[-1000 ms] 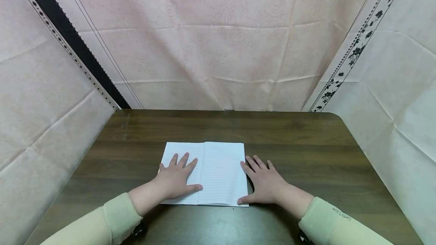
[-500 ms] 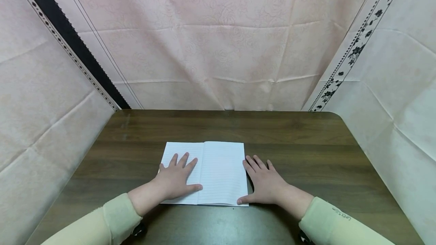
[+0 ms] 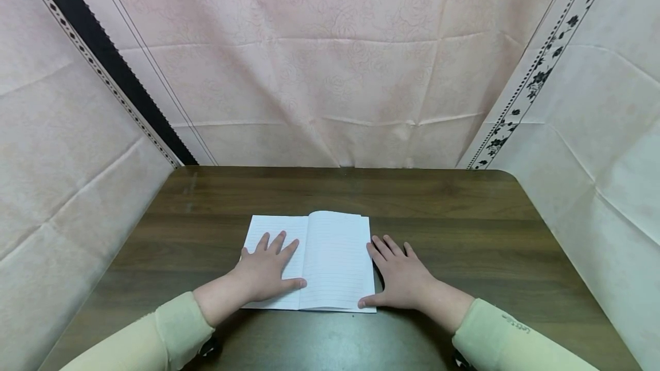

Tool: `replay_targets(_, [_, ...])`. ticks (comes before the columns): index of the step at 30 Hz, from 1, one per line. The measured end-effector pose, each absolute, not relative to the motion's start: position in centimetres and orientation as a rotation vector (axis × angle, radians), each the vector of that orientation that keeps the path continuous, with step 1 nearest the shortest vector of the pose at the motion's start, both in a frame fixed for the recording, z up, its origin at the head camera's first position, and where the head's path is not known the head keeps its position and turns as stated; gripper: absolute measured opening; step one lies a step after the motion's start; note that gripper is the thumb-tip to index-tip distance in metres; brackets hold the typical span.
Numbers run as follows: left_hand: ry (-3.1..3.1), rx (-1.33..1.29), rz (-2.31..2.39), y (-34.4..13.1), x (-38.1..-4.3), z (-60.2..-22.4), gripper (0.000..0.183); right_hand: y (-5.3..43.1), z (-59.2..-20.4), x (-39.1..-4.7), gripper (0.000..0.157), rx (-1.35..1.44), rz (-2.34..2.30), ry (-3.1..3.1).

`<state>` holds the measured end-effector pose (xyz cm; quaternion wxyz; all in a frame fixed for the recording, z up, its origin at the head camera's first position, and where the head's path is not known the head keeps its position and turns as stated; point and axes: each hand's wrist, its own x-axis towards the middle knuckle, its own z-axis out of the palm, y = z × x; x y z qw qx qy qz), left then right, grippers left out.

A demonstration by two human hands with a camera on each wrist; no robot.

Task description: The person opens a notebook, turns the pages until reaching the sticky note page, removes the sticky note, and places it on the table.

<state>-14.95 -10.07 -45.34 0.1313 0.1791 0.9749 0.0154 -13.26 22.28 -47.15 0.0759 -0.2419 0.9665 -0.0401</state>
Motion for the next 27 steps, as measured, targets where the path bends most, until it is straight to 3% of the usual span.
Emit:
replay_targets(12, [2.875, 0.570, 0.022, -9.8, -14.6, -44.8, 0.092, 22.3, -47.4, -13.3, 0.125, -0.723, -0.108, 2.899])
replay_targets(27, [3.029, 1.187, -0.167, -7.0, -11.7, -43.6, 0.072, 22.2, -47.3, -13.3, 0.125, -0.719, -0.091, 2.900])
